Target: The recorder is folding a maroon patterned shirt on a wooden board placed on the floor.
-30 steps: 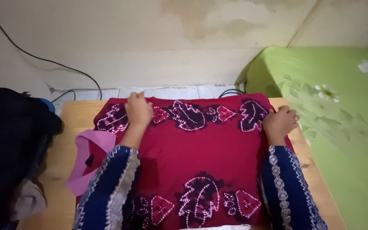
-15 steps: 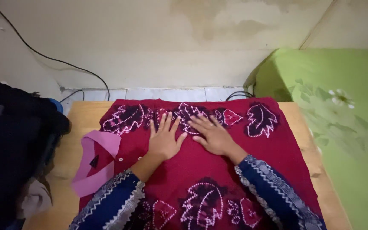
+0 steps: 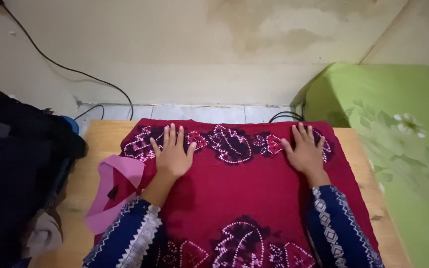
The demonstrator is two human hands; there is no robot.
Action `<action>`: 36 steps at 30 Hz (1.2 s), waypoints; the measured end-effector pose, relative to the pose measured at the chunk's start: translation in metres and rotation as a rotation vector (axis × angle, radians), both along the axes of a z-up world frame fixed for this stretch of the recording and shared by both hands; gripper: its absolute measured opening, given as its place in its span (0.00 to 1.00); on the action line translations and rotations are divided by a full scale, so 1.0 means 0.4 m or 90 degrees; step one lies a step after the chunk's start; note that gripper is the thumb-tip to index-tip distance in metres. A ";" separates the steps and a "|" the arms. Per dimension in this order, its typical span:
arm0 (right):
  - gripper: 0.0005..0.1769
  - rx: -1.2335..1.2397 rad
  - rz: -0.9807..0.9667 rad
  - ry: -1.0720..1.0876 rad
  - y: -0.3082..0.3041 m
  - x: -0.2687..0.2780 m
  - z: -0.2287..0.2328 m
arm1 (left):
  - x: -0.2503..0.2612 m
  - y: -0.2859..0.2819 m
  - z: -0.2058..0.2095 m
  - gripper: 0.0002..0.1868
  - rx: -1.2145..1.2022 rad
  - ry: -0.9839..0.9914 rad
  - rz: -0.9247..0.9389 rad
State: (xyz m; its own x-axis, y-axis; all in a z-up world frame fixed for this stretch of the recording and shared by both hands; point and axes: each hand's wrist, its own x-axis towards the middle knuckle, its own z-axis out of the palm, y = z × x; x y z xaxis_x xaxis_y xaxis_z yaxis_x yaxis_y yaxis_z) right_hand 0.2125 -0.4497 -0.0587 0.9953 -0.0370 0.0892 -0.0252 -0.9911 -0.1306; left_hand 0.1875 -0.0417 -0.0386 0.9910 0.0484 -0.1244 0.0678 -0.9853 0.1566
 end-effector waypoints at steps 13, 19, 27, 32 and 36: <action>0.47 -0.021 0.342 0.053 0.261 -0.148 0.076 | -0.114 -0.123 -0.006 0.50 -0.020 0.003 -0.193; 0.45 0.001 0.256 0.051 0.189 -0.163 0.073 | -0.163 -0.085 -0.007 0.50 -0.006 -0.038 -0.198; 0.50 0.057 0.415 0.121 0.265 -0.368 0.166 | -0.348 -0.098 0.141 0.53 -0.065 0.185 -0.342; 0.50 0.062 0.455 0.165 0.293 -0.402 0.145 | -0.353 -0.097 0.066 0.48 -0.124 0.052 -0.385; 0.51 -0.021 0.402 0.151 0.259 -0.380 0.132 | -0.349 -0.058 0.057 0.46 -0.090 0.085 -0.397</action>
State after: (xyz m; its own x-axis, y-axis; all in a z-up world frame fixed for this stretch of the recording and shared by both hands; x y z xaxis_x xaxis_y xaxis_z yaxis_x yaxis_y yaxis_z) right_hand 0.0603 -0.3459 -0.0058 0.8180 0.5573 -0.1426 0.5361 -0.8284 -0.1623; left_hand 0.0480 -0.0649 -0.0158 0.8030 -0.5572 -0.2113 -0.4827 -0.8161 0.3177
